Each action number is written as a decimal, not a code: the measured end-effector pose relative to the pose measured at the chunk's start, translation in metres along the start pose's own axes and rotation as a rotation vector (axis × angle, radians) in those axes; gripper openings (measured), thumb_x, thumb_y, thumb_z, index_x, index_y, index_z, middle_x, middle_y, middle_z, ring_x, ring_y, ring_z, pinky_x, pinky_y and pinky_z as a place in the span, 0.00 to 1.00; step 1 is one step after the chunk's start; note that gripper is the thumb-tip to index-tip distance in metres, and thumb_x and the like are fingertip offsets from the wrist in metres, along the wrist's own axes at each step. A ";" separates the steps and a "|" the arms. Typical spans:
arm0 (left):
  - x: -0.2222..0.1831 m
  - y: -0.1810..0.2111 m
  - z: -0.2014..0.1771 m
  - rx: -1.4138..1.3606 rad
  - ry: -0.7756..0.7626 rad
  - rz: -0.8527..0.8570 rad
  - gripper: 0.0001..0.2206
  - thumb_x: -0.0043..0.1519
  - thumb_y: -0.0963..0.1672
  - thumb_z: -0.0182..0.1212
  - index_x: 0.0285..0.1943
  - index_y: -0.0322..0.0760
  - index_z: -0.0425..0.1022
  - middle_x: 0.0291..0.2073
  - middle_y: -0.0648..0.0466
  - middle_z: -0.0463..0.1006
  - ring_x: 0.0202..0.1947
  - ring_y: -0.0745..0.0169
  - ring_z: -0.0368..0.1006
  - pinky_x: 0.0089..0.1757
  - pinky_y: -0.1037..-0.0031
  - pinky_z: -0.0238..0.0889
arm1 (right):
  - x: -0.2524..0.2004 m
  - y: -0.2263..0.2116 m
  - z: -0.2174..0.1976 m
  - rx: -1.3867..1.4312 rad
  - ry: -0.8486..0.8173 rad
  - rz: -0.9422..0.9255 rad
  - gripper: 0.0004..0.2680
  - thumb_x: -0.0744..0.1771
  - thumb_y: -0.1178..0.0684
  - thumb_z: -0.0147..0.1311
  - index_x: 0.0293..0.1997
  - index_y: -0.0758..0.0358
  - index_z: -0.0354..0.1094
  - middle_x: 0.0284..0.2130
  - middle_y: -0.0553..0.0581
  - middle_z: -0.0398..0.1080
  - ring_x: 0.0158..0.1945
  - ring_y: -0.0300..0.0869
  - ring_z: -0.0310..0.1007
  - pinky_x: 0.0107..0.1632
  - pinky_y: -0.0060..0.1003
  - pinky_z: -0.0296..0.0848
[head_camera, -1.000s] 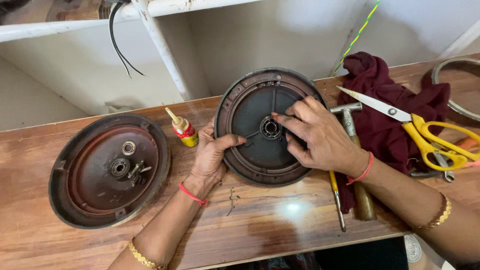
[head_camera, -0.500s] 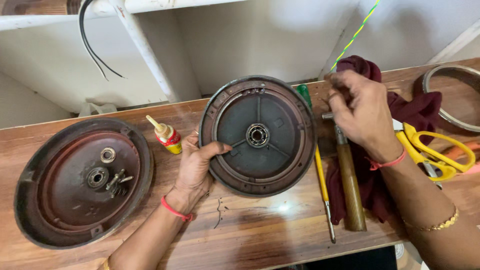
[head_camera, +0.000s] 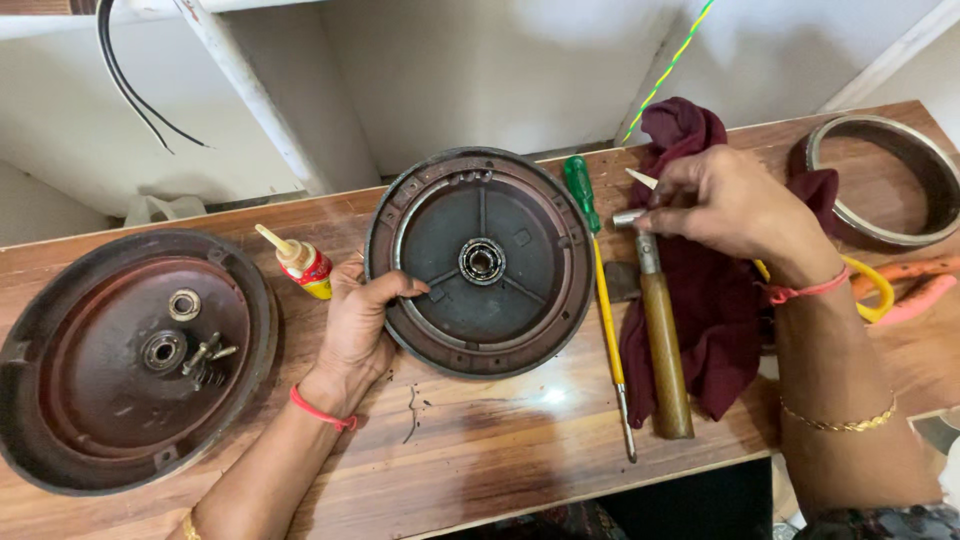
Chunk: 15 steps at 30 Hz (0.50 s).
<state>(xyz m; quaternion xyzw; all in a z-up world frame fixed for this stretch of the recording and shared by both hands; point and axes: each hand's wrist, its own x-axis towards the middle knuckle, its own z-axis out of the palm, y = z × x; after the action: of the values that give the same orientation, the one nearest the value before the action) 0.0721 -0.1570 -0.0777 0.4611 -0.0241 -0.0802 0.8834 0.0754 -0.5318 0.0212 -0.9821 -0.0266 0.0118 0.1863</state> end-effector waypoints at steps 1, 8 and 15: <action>0.000 0.001 0.000 0.002 0.003 -0.011 0.11 0.48 0.30 0.57 0.38 0.25 0.78 0.31 0.47 0.82 0.29 0.60 0.78 0.37 0.69 0.75 | 0.001 0.002 -0.001 0.018 -0.002 -0.040 0.11 0.59 0.49 0.68 0.37 0.65 0.79 0.25 0.63 0.77 0.28 0.48 0.76 0.36 0.43 0.72; -0.001 0.006 0.004 0.017 0.022 -0.059 0.15 0.46 0.30 0.57 0.40 0.29 0.79 0.32 0.50 0.83 0.29 0.64 0.78 0.38 0.72 0.75 | -0.006 0.018 -0.015 -0.008 0.223 -0.003 0.14 0.59 0.48 0.68 0.38 0.69 0.76 0.30 0.65 0.77 0.33 0.54 0.78 0.40 0.47 0.74; 0.004 -0.002 -0.005 0.008 -0.007 -0.024 0.13 0.49 0.31 0.56 0.42 0.25 0.77 0.30 0.48 0.82 0.28 0.62 0.77 0.37 0.71 0.73 | 0.001 0.035 0.004 -0.244 0.159 -0.089 0.17 0.58 0.51 0.68 0.45 0.70 0.71 0.32 0.69 0.77 0.40 0.63 0.76 0.42 0.54 0.72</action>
<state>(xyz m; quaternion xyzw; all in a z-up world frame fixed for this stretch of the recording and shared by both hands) 0.0763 -0.1543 -0.0823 0.4644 -0.0219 -0.0924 0.8805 0.0778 -0.5626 0.0046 -0.9931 -0.0565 -0.0774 0.0672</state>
